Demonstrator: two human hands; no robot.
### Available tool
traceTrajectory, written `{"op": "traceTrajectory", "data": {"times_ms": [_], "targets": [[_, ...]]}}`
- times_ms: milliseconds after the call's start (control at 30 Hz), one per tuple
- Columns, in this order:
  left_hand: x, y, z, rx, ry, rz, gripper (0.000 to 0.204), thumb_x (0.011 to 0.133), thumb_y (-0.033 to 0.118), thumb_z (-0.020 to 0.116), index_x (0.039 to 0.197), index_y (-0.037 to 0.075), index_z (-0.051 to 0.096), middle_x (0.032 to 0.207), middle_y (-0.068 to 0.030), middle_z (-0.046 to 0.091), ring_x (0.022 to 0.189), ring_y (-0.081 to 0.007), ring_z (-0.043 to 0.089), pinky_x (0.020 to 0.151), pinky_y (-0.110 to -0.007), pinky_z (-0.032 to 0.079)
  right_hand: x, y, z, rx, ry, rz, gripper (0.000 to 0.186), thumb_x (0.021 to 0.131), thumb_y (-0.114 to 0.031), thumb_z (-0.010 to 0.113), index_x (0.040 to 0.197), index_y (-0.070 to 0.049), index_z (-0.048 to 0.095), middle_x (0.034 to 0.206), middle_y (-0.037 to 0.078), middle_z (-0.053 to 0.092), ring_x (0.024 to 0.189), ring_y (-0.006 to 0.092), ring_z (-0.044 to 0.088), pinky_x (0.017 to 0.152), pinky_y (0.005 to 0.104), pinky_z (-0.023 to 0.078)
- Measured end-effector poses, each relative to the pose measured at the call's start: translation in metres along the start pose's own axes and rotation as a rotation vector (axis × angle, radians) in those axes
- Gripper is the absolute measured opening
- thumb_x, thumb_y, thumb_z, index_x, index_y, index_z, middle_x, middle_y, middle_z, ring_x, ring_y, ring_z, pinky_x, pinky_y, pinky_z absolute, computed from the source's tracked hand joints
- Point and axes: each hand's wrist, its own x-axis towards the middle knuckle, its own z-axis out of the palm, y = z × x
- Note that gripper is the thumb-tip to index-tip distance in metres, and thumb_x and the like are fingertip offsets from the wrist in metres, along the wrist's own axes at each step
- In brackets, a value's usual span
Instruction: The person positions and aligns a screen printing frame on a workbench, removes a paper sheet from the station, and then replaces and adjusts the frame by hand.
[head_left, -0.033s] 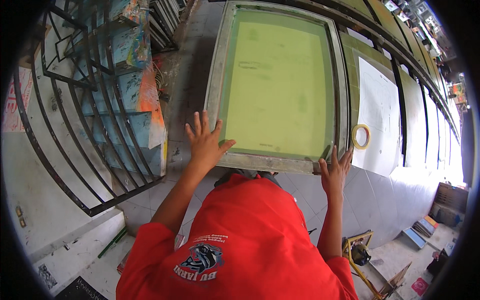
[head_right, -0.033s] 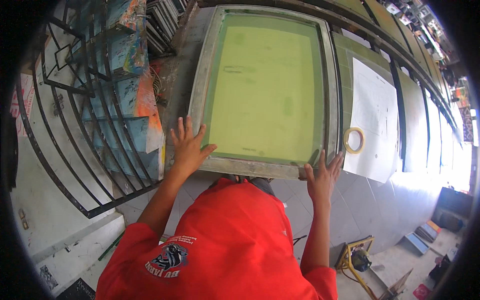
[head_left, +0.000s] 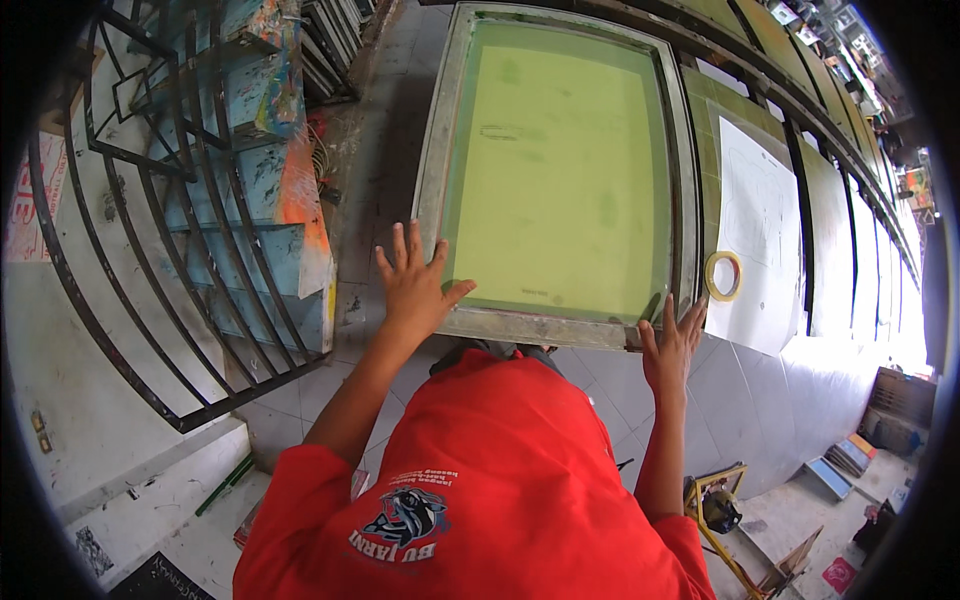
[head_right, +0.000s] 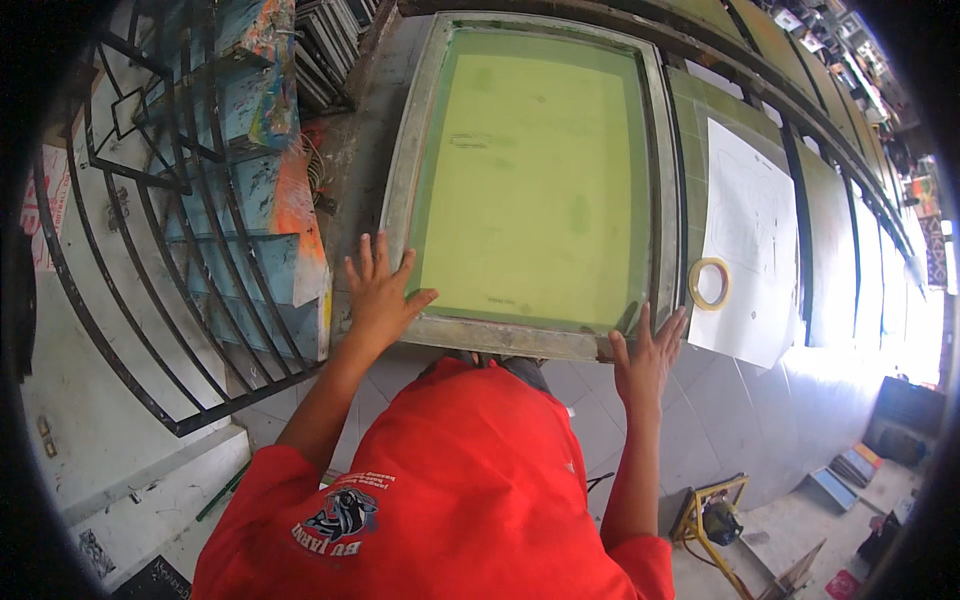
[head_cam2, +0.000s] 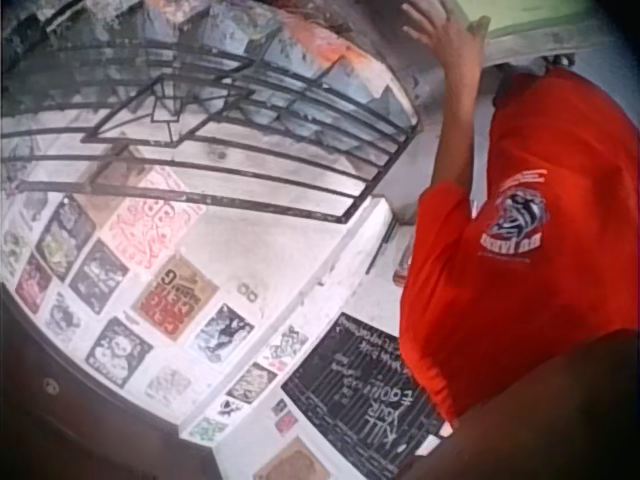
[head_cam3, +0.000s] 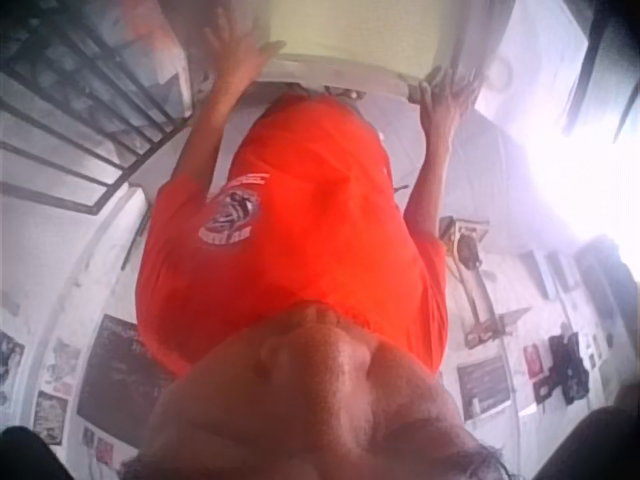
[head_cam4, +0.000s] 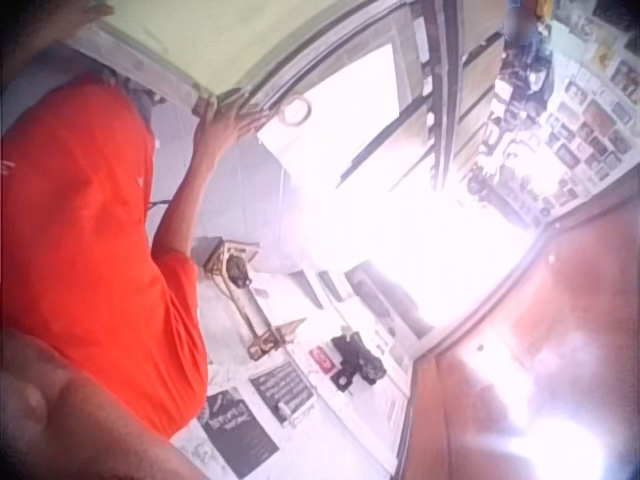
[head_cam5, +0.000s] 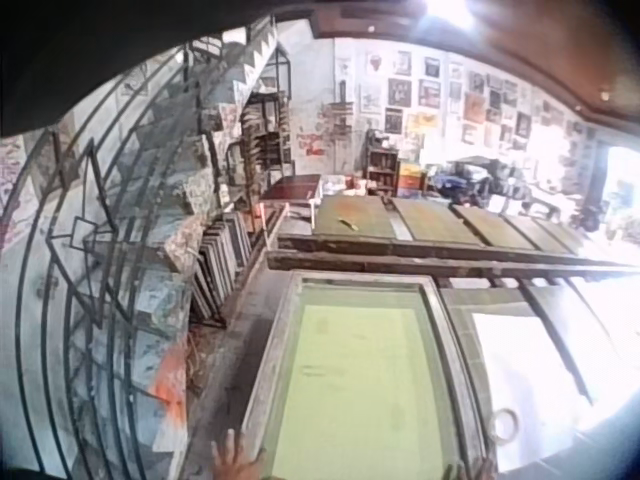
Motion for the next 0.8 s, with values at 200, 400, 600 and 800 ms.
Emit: {"op": "traceTrajectory", "data": {"times_ms": [200,400,600,800], "targets": [[0.004,-0.002,0.004,-0.022,0.028,0.017,0.077,0.083,0.065,0.046,0.135,0.009,0.046,0.148,-0.0267,0.017,0.139,-0.0423,0.007,0.105,-0.065,0.009,0.0,-0.029,-0.006,0.02,-0.023,-0.067,0.066,0.086,-0.044,0.058,0.14,-0.011,0.039,0.15,0.028,0.008,0.14,0.0416,0.008,0.111,0.0505,0.014],[0.008,-0.005,-0.004,-0.094,0.037,0.023,0.074,0.082,0.063,0.05,0.13,0.007,0.051,0.147,-0.0268,0.019,0.139,-0.0415,0.01,0.105,-0.065,0.01,0.039,-0.095,-0.002,0.043,-0.041,-0.293,0.067,0.086,-0.047,0.056,0.139,-0.009,0.039,0.147,0.034,0.009,0.139,0.0441,0.01,0.11,0.0514,0.016],[0.012,-0.005,-0.007,-0.114,0.053,0.046,0.073,0.081,0.062,0.053,0.128,0.006,0.053,0.147,-0.0271,0.02,0.139,-0.0412,0.011,0.105,-0.064,0.011,0.147,-0.219,0.043,0.105,0.071,-0.621,0.068,0.09,-0.055,0.044,0.137,-0.005,0.042,0.146,0.032,0.019,0.137,0.0455,0.015,0.109,0.0553,0.018],[0.013,-0.003,-0.01,-0.167,0.004,0.0,0.073,0.081,0.062,0.051,0.127,0.005,0.053,0.147,-0.0273,0.02,0.139,-0.0422,0.01,0.104,-0.065,0.009,0.266,-0.312,0.078,0.071,0.014,-0.579,0.082,0.086,-0.07,0.03,0.138,-0.007,0.04,0.148,0.03,0.015,0.139,0.0439,0.009,0.108,0.0571,0.016]]}}
